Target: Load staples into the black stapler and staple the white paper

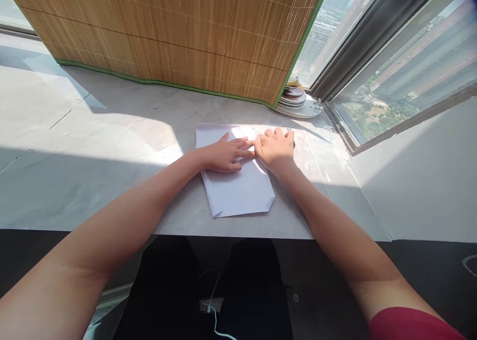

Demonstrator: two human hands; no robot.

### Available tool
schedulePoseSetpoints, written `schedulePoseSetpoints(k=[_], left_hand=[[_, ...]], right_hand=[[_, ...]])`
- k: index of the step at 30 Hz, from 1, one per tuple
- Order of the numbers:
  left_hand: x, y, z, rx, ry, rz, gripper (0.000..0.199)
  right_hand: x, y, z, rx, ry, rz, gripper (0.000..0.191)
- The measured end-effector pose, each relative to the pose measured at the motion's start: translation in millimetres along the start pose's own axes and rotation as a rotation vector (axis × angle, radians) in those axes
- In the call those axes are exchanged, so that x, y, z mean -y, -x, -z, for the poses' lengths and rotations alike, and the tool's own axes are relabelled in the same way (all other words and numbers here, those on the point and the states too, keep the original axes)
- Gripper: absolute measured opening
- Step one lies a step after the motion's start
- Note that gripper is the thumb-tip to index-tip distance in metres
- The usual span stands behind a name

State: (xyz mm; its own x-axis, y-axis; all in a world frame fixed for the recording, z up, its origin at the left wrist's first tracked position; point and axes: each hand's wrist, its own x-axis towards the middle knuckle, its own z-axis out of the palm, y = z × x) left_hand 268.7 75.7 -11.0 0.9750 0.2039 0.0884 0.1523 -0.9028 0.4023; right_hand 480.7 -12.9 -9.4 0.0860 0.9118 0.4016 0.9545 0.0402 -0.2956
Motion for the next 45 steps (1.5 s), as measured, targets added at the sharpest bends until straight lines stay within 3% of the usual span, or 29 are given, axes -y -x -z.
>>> schedulePoseSetpoints(k=[4,8,14,16,20,22,23,24,28,30,33,36,40,45], left_hand=[[0.9,0.4,0.6,0.019,-0.008,0.009,0.065],[0.5,1.0,3.4,0.055,-0.03,0.026,0.069],[-0.4,1.8,7.7,0.083,-0.049,0.031,0.068],[-0.7,1.7,8.6,0.096,-0.058,0.04,0.067],[-3.3,0.4,9.6,0.085,-0.05,0.028,0.06],[-3.7,-0.3,10.7,-0.007,-0.001,-0.009,0.052],[-2.6,-0.4,11.6,-0.109,0.043,-0.015,0.045],[0.1,-0.2,12.8,-0.254,0.103,0.003,0.043],[25.7,3.2,20.2,-1.005,0.47,0.241,0.073],[40.8,5.9,24.9,-1.21,0.696,0.3,0.077],[53.8,10.1,31.3,-1.309,0.996,0.329,0.078],[55.9,13.8,34.7,-1.324,1.148,0.34,0.076],[58.4,17.0,34.1,-1.309,1.145,0.284,0.073],[64.3,18.6,31.7,-1.296,1.179,0.282,0.07]], right_hand=[[-8.9,-6.0,9.8,0.016,0.024,-0.025,0.06],[-43.7,-15.4,32.2,0.113,-0.142,-0.015,0.069],[-79.2,-15.3,48.6,0.285,-0.203,0.158,0.037],[-85.9,-15.8,47.7,0.225,-0.116,0.069,0.033],[-88.6,-18.3,45.9,-0.056,-0.049,-0.166,0.032],[-74.3,-17.8,45.2,-0.09,-0.105,-0.186,0.033],[-62.2,-16.8,44.1,-0.08,-0.141,-0.184,0.034],[-47.3,-15.1,42.0,-0.062,-0.177,-0.178,0.035],[18.5,-4.7,23.9,0.0,-0.314,-0.116,0.035],[41.9,0.4,12.2,0.047,-0.329,-0.071,0.037],[57.3,5.7,-0.4,0.126,-0.302,-0.032,0.033],[51.8,10.2,-1.5,0.156,-0.268,-0.023,0.024],[14.6,26.9,17.3,0.158,-0.227,-0.075,0.019],[-44.6,67.6,49.8,0.098,-0.075,-0.264,0.015]])
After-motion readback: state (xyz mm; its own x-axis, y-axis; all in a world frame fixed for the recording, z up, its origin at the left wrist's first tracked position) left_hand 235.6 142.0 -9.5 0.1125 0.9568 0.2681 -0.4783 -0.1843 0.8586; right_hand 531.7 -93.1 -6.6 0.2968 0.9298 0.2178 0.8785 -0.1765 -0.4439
